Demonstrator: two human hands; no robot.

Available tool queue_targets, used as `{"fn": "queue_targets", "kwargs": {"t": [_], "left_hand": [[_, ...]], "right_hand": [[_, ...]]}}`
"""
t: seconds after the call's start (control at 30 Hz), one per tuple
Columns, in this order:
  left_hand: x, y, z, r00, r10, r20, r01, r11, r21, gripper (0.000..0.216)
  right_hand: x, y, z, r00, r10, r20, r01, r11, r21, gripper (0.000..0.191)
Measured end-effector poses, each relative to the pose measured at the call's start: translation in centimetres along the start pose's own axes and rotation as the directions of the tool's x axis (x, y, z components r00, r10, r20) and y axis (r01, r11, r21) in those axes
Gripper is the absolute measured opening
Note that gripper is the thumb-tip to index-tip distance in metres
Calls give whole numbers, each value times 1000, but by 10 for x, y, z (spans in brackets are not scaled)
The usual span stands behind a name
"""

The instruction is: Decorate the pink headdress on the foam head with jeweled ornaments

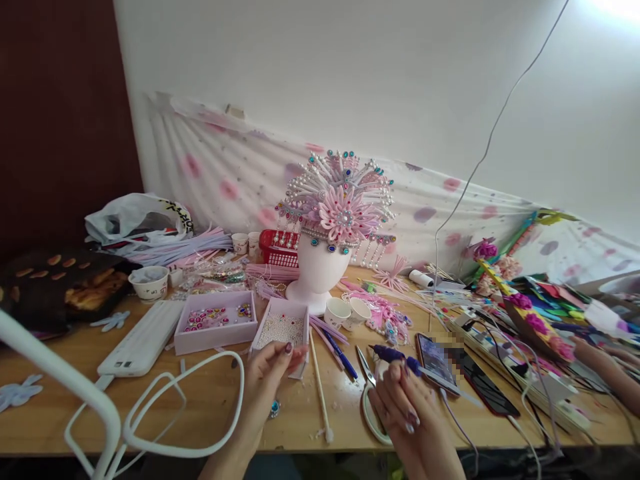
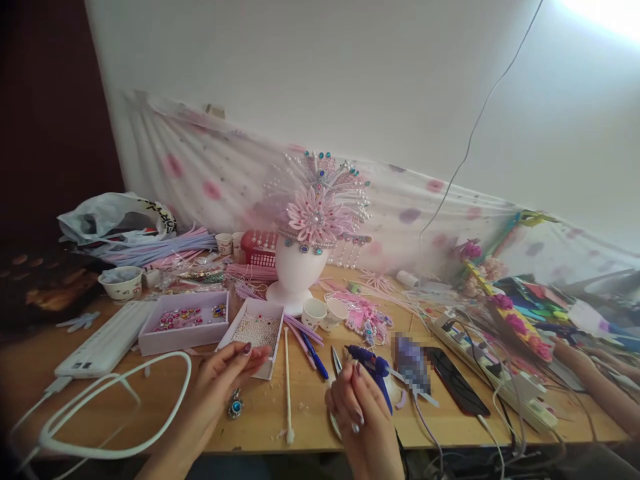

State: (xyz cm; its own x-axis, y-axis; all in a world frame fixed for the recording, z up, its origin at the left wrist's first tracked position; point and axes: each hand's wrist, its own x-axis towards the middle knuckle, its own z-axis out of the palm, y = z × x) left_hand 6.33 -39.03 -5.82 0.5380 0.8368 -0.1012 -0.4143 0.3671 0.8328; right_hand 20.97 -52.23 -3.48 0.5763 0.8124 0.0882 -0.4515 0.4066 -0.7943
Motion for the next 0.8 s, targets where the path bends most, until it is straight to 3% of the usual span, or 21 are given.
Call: {"fn": "queue_targets", "kwargs": {"t": [0.07, 0.13, 0.2, 0.27, 0.37, 0.43, 0.57, 0.63, 0.7, 0.8], "left_hand": [[0, -9, 24, 991, -113, 70, 123, 980, -156, 40], [-4, -15, 47, 943, -261, 208, 317, 896, -312, 33], [-9, -14, 61, 884, -326, 336, 446, 806, -389, 30], [-13, -7, 59, 884, -285, 370, 429, 808, -404, 30], [-18, 7, 36, 960, -178, 217, 253, 881, -400, 35], [-20, 14, 19, 981, -168, 97, 194, 891, -411, 35], [-26, 18, 2, 954, -300, -25, 258, 860, -441, 4], [-29, 16, 1, 942, -333, -25, 291, 856, -427, 11], [-32, 14, 1, 946, -324, 18, 302, 861, -408, 14], [-40, 12, -5, 954, -274, 123, 301, 876, -377, 10]], "right_hand": [[-23, 18, -18, 979, 182, 95, -181, 983, -21, 30], [-37, 36, -24, 916, 374, 142, -359, 925, -121, 36], [-39, 46, -24, 900, 428, 82, -411, 896, -167, 39], [-31, 47, -19, 936, 352, -23, -352, 927, -132, 36], [-13, 40, -8, 974, 203, -98, -212, 974, -82, 37], [-4, 38, 3, 992, 99, -80, -106, 991, -81, 43], [-4, 48, 28, 991, -108, 77, 123, 969, -214, 44], [-7, 54, 39, 966, -172, 194, 236, 892, -386, 48], [-8, 57, 47, 936, -190, 296, 334, 743, -580, 55], [-7, 56, 50, 909, -155, 388, 403, 567, -719, 44]]}}
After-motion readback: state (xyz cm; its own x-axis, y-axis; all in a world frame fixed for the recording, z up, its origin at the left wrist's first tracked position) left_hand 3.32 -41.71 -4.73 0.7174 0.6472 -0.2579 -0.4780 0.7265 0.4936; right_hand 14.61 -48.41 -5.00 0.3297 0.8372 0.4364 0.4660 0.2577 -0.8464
